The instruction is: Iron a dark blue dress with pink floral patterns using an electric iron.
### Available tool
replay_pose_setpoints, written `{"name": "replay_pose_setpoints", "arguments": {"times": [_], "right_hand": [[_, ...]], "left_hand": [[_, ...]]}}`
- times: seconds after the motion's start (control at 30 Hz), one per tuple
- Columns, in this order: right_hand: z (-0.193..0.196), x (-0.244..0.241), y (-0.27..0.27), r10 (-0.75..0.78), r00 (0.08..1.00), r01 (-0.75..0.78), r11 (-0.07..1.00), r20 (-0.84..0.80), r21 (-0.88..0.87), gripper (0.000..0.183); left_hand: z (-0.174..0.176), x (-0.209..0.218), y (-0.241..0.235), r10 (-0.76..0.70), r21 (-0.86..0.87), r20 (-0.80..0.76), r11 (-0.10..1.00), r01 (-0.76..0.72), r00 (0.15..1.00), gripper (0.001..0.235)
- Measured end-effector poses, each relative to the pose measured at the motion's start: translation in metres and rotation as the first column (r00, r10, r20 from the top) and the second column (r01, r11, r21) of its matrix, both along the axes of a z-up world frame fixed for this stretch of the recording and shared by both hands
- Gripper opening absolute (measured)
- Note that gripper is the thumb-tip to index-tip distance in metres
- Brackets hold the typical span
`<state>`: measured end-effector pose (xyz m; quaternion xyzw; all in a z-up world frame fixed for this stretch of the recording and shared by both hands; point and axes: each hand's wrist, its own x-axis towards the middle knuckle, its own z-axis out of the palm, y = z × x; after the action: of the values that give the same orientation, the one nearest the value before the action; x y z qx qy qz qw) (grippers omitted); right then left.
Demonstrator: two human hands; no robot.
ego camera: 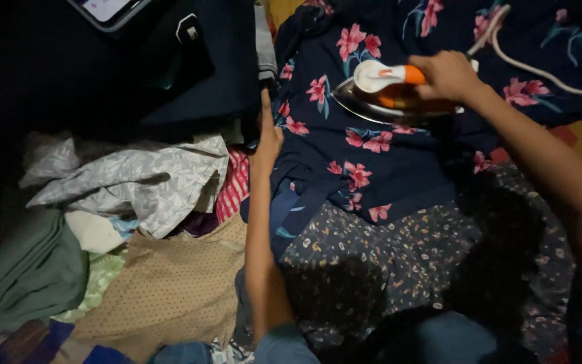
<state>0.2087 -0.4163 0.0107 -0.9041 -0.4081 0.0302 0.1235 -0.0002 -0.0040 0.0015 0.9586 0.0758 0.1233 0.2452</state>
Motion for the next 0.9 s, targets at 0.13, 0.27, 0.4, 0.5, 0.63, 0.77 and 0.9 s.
{"name": "replay_pose_setpoints", "arguments": {"times": [0.13,0.27,0.4,0.5,0.63,0.77,0.9], "right_hand": [[-0.007,-0.006,-0.055,0.006,1.0,-0.006,0.999,-0.007,-0.05,0.045],[0.0,-0.008,-0.085,-0.008,1.0,0.007,0.997,-0.017,-0.078,0.043],[-0.018,-0.011,-0.106,-0.016,1.0,0.014,0.994,-0.013,-0.11,0.042],[-0.018,-0.009,-0.107,-0.008,1.0,0.012,0.99,0.03,-0.138,0.042],[-0.021,-0.011,-0.105,0.002,0.999,0.003,0.991,0.035,-0.133,0.047],[-0.024,-0.017,-0.096,0.021,1.0,-0.02,0.995,0.011,-0.095,0.053],[-0.016,-0.039,-0.073,0.041,0.999,-0.043,0.994,-0.021,-0.098,0.058]], "left_hand": [[-0.003,-0.002,0.001,-0.039,0.022,0.128,0.999,0.036,0.991,0.099],[-0.008,0.003,0.002,-0.056,-0.007,0.152,0.998,0.057,0.987,0.099],[-0.008,-0.003,0.003,-0.046,-0.012,0.072,0.999,0.047,0.996,0.096],[0.019,0.003,-0.006,0.049,-0.042,-0.167,0.997,-0.057,0.985,0.092],[0.001,0.002,-0.002,0.039,0.052,-0.02,0.998,-0.038,0.999,0.097],[-0.012,0.002,0.003,-0.065,0.086,0.143,0.995,0.054,0.988,0.103],[-0.003,0.006,-0.002,-0.055,0.034,0.078,0.998,0.052,0.995,0.103]]}}
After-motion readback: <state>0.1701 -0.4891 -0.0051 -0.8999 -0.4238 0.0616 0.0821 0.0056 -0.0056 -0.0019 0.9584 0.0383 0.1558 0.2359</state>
